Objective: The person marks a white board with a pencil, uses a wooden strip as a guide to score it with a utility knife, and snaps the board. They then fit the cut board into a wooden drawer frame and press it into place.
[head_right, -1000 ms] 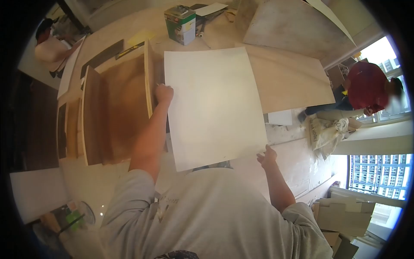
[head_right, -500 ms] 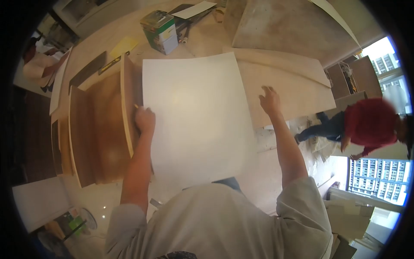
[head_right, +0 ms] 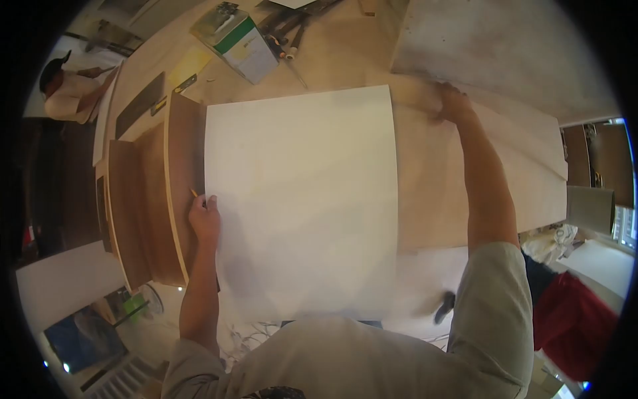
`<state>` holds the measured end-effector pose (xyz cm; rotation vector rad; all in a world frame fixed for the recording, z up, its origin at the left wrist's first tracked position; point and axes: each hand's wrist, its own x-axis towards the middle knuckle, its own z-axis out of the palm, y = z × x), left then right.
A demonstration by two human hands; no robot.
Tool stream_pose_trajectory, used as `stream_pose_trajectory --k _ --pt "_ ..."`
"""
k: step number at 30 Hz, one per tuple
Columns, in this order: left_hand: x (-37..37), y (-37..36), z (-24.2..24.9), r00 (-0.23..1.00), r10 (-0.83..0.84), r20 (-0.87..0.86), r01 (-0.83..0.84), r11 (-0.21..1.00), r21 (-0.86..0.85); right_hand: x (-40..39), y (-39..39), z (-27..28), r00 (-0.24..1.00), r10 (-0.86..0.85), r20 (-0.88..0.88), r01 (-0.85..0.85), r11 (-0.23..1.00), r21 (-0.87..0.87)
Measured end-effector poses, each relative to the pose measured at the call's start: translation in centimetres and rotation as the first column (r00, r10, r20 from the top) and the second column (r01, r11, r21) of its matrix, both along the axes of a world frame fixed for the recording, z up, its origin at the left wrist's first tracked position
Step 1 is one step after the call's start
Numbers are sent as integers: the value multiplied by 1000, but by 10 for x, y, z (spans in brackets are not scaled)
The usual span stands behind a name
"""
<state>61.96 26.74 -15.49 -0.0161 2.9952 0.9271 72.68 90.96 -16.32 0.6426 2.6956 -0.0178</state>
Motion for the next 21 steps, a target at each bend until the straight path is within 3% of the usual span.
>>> stream_pose_trajectory --k 2,4,6,8,10,12,15,17,19,21 --pt "-7 3 -4 999 23 45 -25 999 46 6 18 -2 997 38 66 -41 998 42" --pt "-12 -14 -31 996 34 77 -42 994 102 32 39 -9 998 56 -29 -54 997 63" --pt "-15 -20 -43 999 21 47 -25 996 82 71 64 -15 992 94 -81 -74 972 224" --pt "-12 -14 -41 1000 0 5 -1 998 68 101 81 4 1000 -8 4 7 964 264" --pt "-11 -4 -37 1000 5 20 -7 996 93 141 98 19 996 21 -83 8 941 338" --pt "-11 4 -40 999 10 42 -14 993 114 157 93 58 986 -29 -166 71 965 251" --pt "-15 16 -47 997 13 73 -20 996 90 167 59 104 908 148 -392 -82 980 179" --pt "-15 25 -44 997 9 78 -9 1000 2 155 16 122 854 146 -499 -184 983 -26" --pt "-14 24 -50 1000 -16 10 16 1000 -13 139 -31 129 760 203 -617 -360 923 -139" --pt "-14 17 -60 993 -88 -76 80 992 -101 115 -82 140 770 273 -577 -494 827 -268"
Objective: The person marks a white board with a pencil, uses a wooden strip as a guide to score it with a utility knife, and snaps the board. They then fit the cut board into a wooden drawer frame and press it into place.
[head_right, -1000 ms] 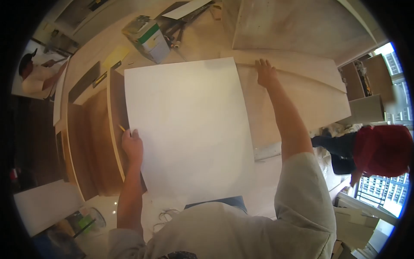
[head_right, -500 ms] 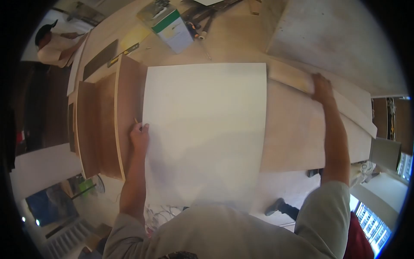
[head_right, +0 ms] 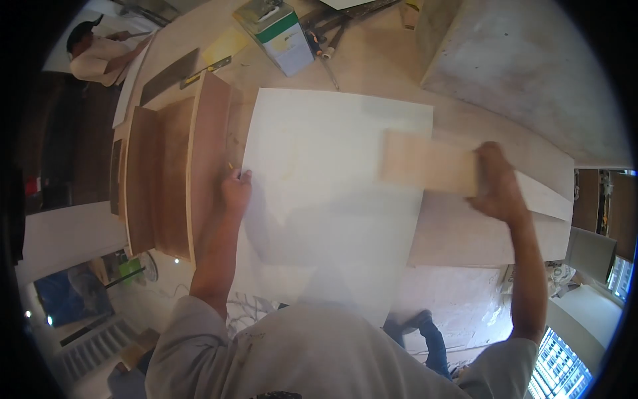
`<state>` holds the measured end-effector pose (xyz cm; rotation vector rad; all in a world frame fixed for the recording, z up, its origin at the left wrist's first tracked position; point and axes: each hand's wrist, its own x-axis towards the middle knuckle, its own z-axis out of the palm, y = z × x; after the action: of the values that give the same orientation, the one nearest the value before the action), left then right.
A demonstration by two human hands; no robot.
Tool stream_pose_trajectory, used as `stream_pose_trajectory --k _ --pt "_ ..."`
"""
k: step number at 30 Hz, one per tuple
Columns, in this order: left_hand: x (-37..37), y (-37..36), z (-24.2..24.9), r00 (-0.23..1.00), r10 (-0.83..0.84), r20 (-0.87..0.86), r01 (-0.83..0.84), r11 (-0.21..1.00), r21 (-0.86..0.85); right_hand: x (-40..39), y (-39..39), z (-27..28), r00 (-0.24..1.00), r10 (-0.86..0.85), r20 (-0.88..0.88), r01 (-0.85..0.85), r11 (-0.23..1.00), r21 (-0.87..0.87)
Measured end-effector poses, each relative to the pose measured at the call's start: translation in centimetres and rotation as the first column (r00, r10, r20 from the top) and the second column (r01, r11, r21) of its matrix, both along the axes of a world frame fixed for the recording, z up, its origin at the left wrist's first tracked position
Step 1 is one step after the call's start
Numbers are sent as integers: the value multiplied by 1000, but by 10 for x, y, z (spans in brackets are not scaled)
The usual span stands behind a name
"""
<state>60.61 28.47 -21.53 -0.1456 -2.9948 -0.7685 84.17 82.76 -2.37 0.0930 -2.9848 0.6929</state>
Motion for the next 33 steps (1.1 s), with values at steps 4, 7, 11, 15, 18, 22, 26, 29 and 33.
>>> stream_pose_trajectory --k 4,7,11,15,18,22,26,29,33 --pt "18 14 21 997 -79 -21 66 929 -364 -31 -82 15 973 215 82 -222 971 87" --pt "24 13 14 991 -131 -23 106 878 -467 -47 -124 68 959 172 227 -205 970 129" --pt "38 2 12 998 57 13 -50 956 -290 -56 -161 175 975 -37 217 -14 974 228" --pt "75 -16 18 986 122 113 -94 971 -221 -53 -177 264 992 -83 92 61 975 213" --pt "82 -21 20 988 117 105 -96 978 -184 -40 -195 326 998 -66 -14 68 984 166" --pt "89 -15 65 977 89 192 -71 993 -97 -20 -201 377 1000 -15 0 15 997 -75" --pt "97 0 63 990 13 140 -1 996 -85 -8 -205 410 996 80 33 -63 933 -354" --pt "106 22 69 983 0 181 10 998 -55 4 -252 433 998 23 59 2 921 -389" --pt "104 49 38 977 -101 187 106 994 -16 23 -318 449 958 -234 -164 115 841 -529"
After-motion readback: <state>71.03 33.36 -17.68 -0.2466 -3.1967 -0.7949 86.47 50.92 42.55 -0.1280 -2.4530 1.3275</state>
